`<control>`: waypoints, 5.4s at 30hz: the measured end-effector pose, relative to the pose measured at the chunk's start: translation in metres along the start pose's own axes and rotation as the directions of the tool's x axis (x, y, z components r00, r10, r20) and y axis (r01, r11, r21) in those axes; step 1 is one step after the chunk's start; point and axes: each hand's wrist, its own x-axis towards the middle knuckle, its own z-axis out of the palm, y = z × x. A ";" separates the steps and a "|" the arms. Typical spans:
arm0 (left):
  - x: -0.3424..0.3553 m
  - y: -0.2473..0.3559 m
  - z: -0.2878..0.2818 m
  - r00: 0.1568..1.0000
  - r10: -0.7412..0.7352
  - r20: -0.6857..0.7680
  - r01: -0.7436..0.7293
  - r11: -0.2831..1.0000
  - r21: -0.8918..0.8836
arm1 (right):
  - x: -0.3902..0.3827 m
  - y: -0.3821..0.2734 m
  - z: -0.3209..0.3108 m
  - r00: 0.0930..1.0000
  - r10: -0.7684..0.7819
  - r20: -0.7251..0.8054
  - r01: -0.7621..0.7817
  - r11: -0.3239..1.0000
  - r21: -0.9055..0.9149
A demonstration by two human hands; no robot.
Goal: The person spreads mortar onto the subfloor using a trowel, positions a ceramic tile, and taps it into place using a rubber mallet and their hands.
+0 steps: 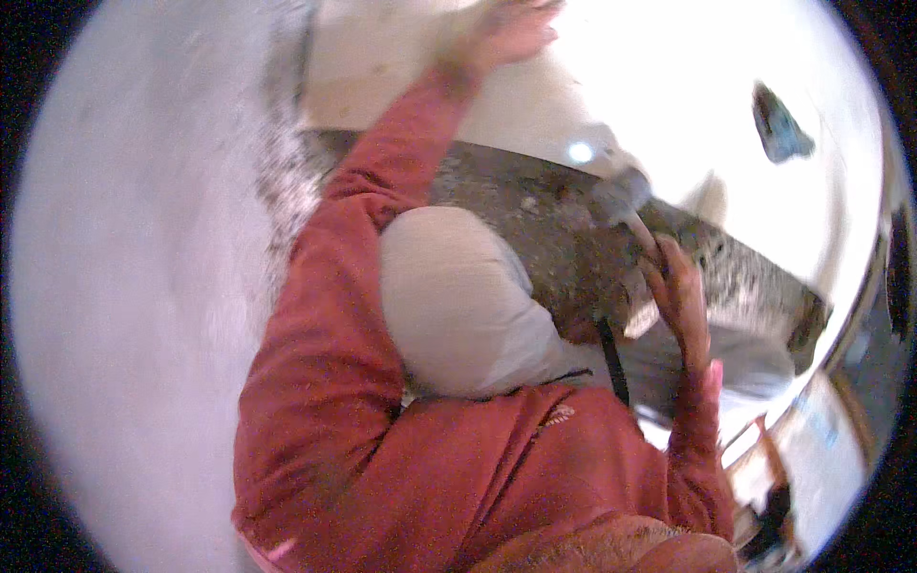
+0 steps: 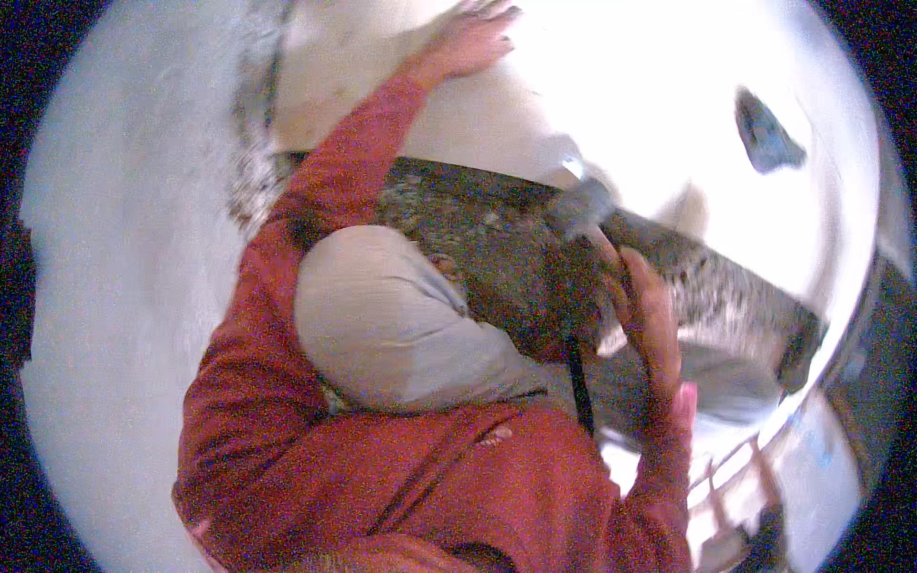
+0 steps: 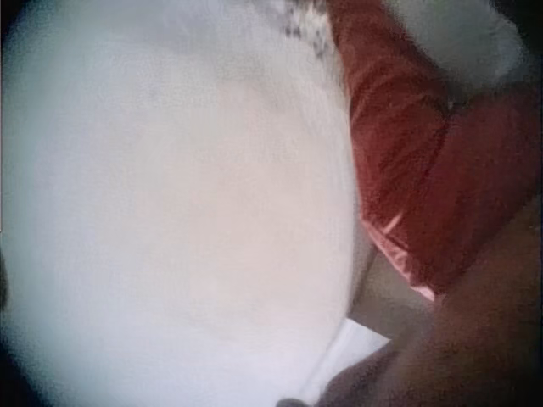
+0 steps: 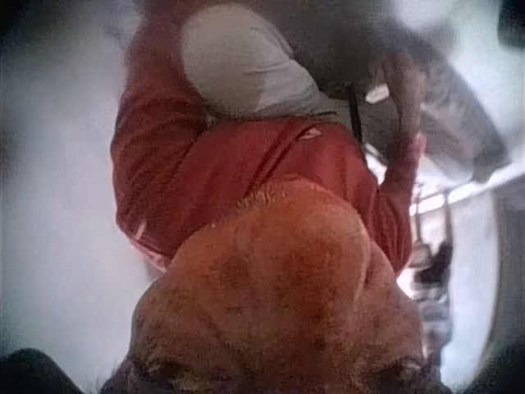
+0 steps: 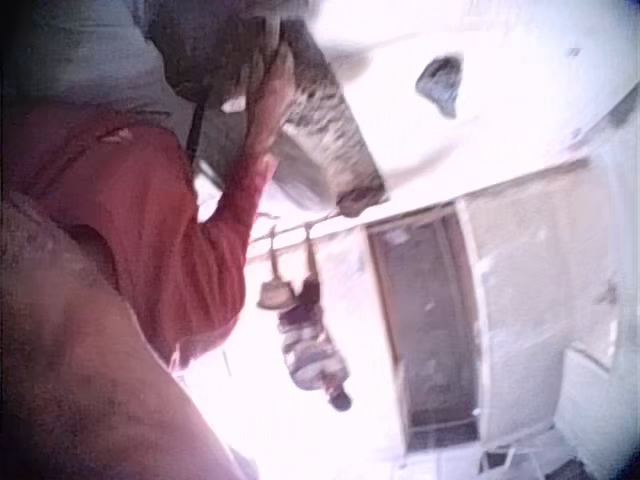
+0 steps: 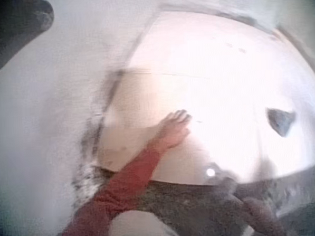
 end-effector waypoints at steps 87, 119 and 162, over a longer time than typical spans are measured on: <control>-0.118 -0.123 -0.098 0.748 -0.655 0.107 0.609 0.742 0.279 | 0.498 -0.263 0.114 0.837 -0.476 -0.268 0.478 0.876 -0.063; -0.156 -0.187 -0.073 0.826 -0.553 -0.108 0.563 0.798 0.215 | 0.299 -0.187 -0.062 0.874 -0.445 -0.196 0.432 0.895 -0.107; -0.024 0.299 -0.176 0.332 -0.041 0.942 -0.094 0.993 0.076 | -0.024 -0.033 -0.193 0.912 0.393 -0.118 -0.237 0.739 0.631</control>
